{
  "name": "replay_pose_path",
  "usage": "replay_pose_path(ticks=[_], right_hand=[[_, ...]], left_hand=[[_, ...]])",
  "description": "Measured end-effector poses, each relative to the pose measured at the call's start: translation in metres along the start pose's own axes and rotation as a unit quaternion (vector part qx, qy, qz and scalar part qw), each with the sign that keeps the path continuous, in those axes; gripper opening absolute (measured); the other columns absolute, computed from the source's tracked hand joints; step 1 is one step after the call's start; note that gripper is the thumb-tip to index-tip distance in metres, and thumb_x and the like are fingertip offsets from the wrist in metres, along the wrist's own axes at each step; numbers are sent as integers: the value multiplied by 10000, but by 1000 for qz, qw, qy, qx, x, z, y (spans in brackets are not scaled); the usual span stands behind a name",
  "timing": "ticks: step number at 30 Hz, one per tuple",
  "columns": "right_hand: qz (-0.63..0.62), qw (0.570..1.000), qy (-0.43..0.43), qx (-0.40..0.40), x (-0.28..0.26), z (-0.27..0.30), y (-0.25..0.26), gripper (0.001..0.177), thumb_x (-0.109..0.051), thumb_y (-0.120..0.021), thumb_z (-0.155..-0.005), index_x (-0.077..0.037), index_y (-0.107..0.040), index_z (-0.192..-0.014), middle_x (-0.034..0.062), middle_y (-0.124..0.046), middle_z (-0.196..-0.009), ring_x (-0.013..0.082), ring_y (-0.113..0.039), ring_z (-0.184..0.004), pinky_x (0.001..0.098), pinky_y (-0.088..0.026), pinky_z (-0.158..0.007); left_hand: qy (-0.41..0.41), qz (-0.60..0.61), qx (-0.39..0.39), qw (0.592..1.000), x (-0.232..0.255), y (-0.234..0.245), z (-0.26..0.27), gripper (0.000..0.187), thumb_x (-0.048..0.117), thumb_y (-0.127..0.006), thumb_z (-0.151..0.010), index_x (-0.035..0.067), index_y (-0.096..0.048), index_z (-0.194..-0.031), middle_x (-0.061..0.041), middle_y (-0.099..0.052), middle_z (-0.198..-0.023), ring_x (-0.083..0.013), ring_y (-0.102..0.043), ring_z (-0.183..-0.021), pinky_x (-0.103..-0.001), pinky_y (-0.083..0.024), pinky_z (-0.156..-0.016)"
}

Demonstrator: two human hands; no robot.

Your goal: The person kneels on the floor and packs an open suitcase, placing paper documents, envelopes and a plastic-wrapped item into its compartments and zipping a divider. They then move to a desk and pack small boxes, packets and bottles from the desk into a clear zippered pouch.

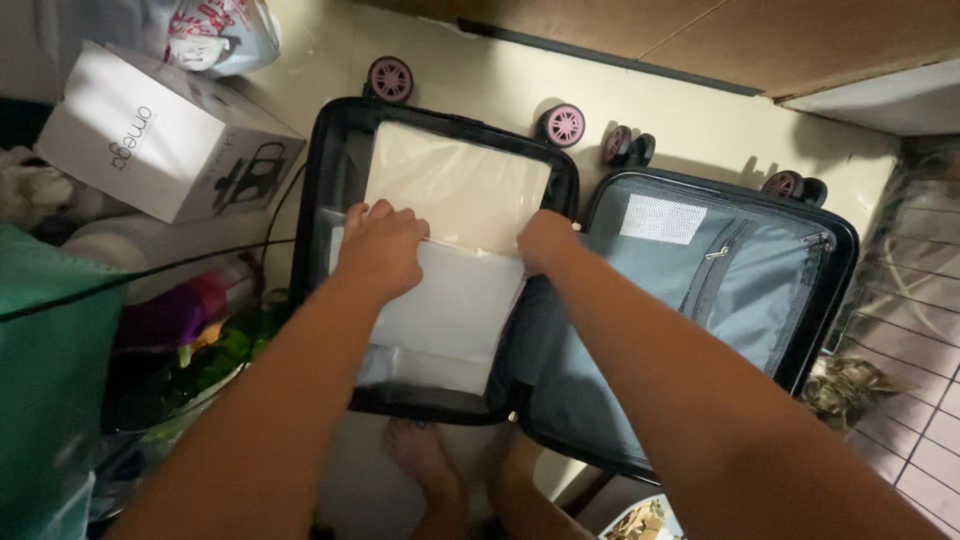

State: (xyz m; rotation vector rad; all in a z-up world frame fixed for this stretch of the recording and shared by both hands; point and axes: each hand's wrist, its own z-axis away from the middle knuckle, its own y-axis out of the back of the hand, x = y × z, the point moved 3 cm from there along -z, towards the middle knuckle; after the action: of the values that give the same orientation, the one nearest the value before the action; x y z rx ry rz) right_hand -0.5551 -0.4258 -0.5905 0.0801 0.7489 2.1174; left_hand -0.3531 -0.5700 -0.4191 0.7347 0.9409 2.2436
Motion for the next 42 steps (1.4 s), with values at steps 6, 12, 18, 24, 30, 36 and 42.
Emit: replay_pose_path(ticks=[6,12,18,24,30,36,42], right_hand=[[-12,996,-4,89,-10,23,-2,327,-86,-683,-818,65,-649,-1107,272,-696,-973,420,-673,-927,468,-554,-819],[-227,931,45,283,-21,37,9,537,15,-655,-728,106,-547,-1247,321,-678,-1024,465,-643,-974,470,-511,-863],[-870,472,-3,142,-14,1,3,394,72,-520,-839,32,-638,-1213,137,-708,-1087,274,-666,-983,401,-532,-920],[-893,427,28,140,-12,8,32,308,-115,-596,-986,-9,-588,-1276,138,-678,-1199,286,-640,-1122,413,-492,-1009],[-847,508,-133,81,-16,30,64,310,-287,-573,-958,-276,-631,-1262,7,-712,-1197,162,-593,-1157,496,-283,-1112],[-814,552,-125,133,-15,35,67,274,-328,-547,-963,-185,-714,-1126,-10,-750,-1160,134,-644,-1185,529,-132,-1111],[-772,630,37,74,18,100,64,267,-362,-615,-1094,-125,-682,-991,4,-679,-853,146,-597,-763,341,-412,-677]], left_hand=[[45,16,99,994,6,-24,-10,369,55,-619,-831,191,-723,-1157,-47,-605,-1271,-277,-477,-1302,-532,-262,-1197],[113,2,6,994,19,-35,-15,503,100,-597,-882,222,-593,-1370,-55,-468,-1451,-244,-316,-1463,-601,-215,-1172],[122,-2,-38,992,17,-28,-9,540,98,-563,-904,256,-558,-1420,-25,-411,-1536,-217,-276,-1502,-662,-135,-1198],[106,-8,-23,994,12,-32,-8,527,123,-539,-920,253,-550,-1431,-7,-401,-1571,-211,-266,-1516,-679,-114,-1199],[112,-20,-48,992,12,-35,-11,551,155,-508,-929,265,-512,-1468,-2,-370,-1595,-219,-238,-1528,-680,-68,-1199],[125,-67,-123,982,20,-15,-4,579,211,-446,-994,309,-354,-1557,26,-204,-1678,-257,-128,-1562,-674,12,-1219],[154,-25,-46,987,50,21,33,814,107,-552,-850,289,-266,-1590,-13,-104,-1701,-287,-38,-1557,-603,21,-1201]])
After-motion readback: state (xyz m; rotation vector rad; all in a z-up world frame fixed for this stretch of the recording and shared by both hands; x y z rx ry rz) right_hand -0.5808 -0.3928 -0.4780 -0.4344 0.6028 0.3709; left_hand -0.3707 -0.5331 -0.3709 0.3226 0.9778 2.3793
